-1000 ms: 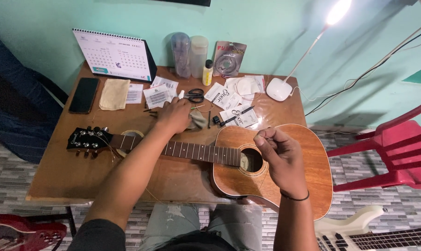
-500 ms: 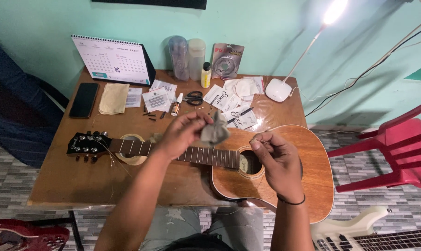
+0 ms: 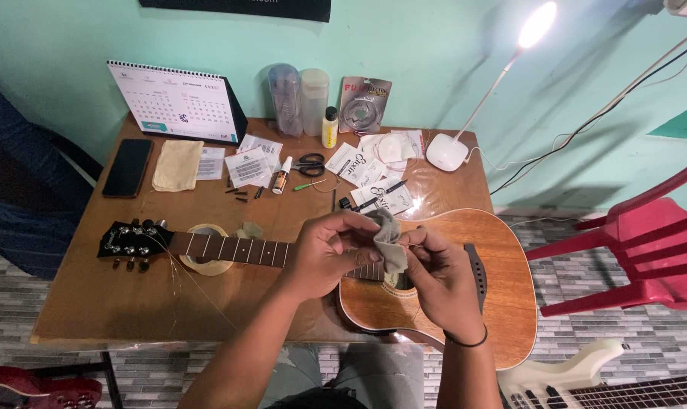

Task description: The person replaces a guitar string on an acoustic guitar. They thread a new string through the headstock tuning peg, pull it taut, and then use a cloth to wipe the string before continuing to secure it.

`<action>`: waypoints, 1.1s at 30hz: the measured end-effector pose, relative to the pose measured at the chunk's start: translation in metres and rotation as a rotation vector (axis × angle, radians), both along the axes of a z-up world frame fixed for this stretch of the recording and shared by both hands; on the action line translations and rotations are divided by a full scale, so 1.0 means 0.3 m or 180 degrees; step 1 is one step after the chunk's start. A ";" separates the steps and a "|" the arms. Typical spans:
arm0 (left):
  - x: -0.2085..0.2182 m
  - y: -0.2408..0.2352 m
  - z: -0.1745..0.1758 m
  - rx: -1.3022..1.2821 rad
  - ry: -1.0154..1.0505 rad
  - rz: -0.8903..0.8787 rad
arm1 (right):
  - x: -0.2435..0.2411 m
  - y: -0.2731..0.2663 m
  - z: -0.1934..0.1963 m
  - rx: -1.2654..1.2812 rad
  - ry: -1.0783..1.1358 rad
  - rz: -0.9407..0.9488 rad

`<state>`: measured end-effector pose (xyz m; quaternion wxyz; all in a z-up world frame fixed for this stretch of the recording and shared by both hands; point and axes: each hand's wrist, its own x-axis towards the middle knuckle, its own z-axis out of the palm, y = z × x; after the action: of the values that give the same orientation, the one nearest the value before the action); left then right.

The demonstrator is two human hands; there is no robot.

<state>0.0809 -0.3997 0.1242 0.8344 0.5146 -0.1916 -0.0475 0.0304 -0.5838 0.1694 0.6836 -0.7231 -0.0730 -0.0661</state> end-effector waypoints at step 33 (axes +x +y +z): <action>-0.008 -0.031 0.024 -0.0652 -0.0450 -0.0386 | 0.005 -0.006 -0.021 0.0816 0.0795 -0.0034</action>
<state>0.0785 -0.4090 0.1314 0.8626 0.4162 -0.2845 -0.0417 0.0317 -0.5855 0.1630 0.7736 -0.6330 0.0254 0.0119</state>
